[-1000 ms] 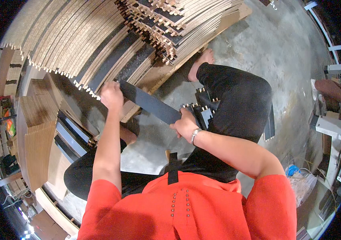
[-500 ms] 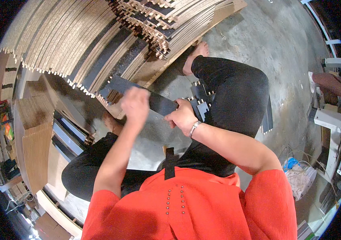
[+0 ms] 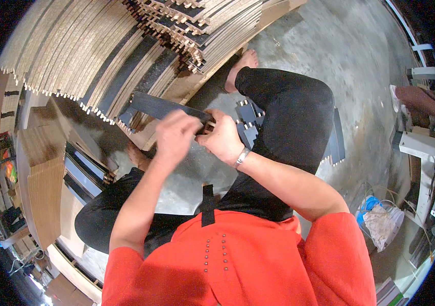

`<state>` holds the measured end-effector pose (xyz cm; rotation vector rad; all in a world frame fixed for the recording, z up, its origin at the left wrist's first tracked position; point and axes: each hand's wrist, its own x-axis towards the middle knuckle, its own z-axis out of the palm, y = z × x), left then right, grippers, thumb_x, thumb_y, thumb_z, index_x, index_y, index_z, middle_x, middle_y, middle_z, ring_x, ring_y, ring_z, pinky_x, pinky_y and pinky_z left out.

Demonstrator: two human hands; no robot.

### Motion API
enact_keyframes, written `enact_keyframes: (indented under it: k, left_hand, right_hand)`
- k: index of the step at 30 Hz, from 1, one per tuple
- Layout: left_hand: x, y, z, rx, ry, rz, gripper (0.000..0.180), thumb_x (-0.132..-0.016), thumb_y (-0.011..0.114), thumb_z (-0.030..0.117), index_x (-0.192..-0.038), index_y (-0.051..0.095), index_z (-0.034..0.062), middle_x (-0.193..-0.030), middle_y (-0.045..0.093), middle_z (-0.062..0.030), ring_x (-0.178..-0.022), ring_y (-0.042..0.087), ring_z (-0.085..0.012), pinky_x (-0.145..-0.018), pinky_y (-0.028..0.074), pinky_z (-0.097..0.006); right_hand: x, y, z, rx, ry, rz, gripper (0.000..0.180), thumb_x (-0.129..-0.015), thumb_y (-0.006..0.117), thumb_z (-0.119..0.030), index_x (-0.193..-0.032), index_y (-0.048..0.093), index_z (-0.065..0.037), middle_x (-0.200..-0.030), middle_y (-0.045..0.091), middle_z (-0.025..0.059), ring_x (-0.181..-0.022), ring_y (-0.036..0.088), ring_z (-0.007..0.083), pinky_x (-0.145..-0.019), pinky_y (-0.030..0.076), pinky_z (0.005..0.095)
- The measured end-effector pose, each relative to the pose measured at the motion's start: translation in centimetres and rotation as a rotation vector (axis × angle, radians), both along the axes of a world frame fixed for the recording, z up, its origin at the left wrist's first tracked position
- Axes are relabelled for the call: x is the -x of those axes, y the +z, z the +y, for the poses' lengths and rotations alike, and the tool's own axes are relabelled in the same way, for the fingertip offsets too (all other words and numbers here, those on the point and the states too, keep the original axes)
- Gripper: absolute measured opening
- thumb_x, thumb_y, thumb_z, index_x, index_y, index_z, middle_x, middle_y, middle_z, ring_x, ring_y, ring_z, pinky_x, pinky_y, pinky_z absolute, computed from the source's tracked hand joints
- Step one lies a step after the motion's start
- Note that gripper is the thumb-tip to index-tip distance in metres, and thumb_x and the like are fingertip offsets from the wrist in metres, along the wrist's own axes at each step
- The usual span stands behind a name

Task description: The recorder is using a piece of sandpaper to smooth the edges and surfaces of wooden furniture components.

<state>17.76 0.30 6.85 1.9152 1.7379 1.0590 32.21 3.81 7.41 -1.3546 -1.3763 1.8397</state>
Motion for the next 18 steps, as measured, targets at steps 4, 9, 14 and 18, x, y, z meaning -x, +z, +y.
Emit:
enact_keyframes:
  k: [4,9,14,18]
  left_hand:
    - [2.8,-1.5,1.6,0.035,0.317,-0.069,0.005,-0.069,0.068,0.008,-0.071,0.063,0.0075,-0.07,0.055,-0.0084,-0.071,0.059,-0.0273,-0.061,0.047,-0.037]
    - [0.3,-1.3,-0.4,-0.119,0.058,0.196,0.004,-0.07,0.063,0.009,-0.068,0.06,0.0114,-0.07,0.052,-0.0057,-0.071,0.057,-0.0252,-0.059,0.047,-0.038]
    - [10.2,-7.5,2.2,-0.081,0.429,0.533,0.001,-0.072,0.064,0.011,-0.072,0.064,0.0125,-0.075,0.058,-0.0073,-0.076,0.059,-0.0277,-0.065,0.05,-0.041]
    - [14.8,-8.0,2.6,0.091,0.667,0.476,0.003,-0.075,0.064,0.012,-0.072,0.063,0.0107,-0.076,0.059,-0.0096,-0.078,0.06,-0.0291,-0.068,0.05,-0.042]
  right_hand:
    - [0.0,-1.4,0.1,-0.172,-0.038,-0.007,0.041,-0.064,0.071,-0.003,-0.101,0.057,0.006,-0.072,0.062,0.0105,-0.053,0.059,0.0124,-0.045,0.048,0.0285]
    - [-0.3,-1.0,-0.1,-0.016,-0.01,-0.092,0.037,-0.064,0.069,0.001,-0.097,0.055,0.009,-0.07,0.062,0.011,-0.047,0.058,0.014,-0.04,0.046,0.0289]
    - [-0.3,-2.4,-0.6,0.181,0.011,-0.143,0.047,-0.064,0.069,0.006,-0.106,0.05,0.012,-0.067,0.058,0.0093,-0.046,0.056,0.0149,-0.038,0.044,0.0292]
    - [0.3,-2.0,-0.8,0.198,-0.011,-0.219,0.051,-0.066,0.066,0.012,-0.114,0.047,0.012,-0.069,0.058,0.0096,-0.044,0.053,0.0139,-0.038,0.042,0.0273]
